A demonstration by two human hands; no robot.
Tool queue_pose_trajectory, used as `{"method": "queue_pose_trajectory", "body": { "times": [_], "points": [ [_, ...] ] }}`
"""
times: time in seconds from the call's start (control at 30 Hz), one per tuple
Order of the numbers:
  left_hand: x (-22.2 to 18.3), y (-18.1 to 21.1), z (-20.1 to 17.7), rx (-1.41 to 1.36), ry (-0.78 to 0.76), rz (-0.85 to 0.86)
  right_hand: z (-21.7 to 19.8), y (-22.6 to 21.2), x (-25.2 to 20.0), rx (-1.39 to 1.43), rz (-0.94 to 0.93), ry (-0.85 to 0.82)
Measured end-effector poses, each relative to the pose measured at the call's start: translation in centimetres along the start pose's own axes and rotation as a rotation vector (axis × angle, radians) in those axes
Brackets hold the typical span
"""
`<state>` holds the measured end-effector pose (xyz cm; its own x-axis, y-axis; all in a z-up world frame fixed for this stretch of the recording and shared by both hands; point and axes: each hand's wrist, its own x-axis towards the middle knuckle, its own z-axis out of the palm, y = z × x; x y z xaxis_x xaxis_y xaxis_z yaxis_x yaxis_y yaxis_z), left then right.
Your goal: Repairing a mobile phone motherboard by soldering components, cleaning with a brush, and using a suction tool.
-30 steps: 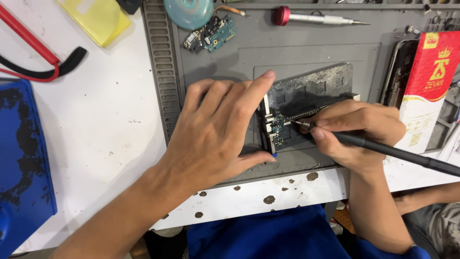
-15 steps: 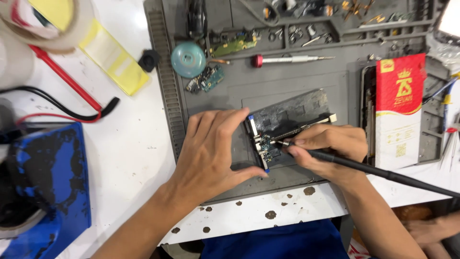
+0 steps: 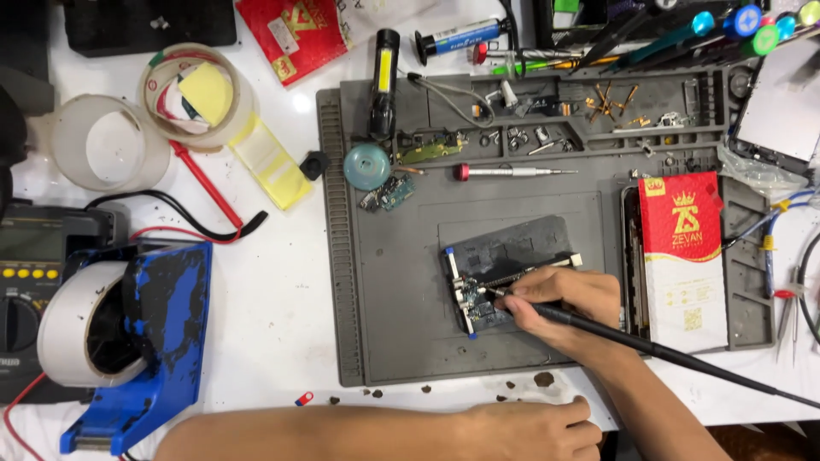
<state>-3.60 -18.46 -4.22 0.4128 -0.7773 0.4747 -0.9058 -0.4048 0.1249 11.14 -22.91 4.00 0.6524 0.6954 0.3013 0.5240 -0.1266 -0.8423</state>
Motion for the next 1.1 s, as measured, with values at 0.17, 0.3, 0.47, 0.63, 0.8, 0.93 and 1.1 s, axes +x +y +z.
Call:
{"method": "queue_pose_trajectory", "body": {
  "times": [0.17,0.3,0.47,0.63,0.8,0.93,1.1],
  "points": [
    [-1.0,-2.3,-1.5,-0.117,0.215,-0.164,-0.3,0.1,0.1,-0.05,0.005,-0.02],
    [-1.2,-3.6,-3.9,-0.179,0.234,-0.292,-0.1,0.8,-0.4,-0.062,0.011,-0.024],
    [-1.1,-3.0,-4.0,-0.125,0.257,-0.357,0.2,1.0,-0.4,-0.067,0.012,-0.005],
    [-0.8,-2.7,-5.8,0.194,0.24,-0.388,-0.1,0.6,-0.2,-0.014,0.032,-0.029],
    [-1.7,-3.1,-9.9,0.337,0.044,-0.571,0.1,0.6,-0.3,-0.012,0.027,-0.027],
    [-3.8,-4.6,-9.8,0.36,0.059,-0.521,-0.1,1.4,-0.3,0.04,0.007,0.001],
    [-4.7,-4.1,-9.2,0.287,0.117,-0.553,0.3,0.9,-0.6,-0.014,0.031,-0.007]
  ]
}}
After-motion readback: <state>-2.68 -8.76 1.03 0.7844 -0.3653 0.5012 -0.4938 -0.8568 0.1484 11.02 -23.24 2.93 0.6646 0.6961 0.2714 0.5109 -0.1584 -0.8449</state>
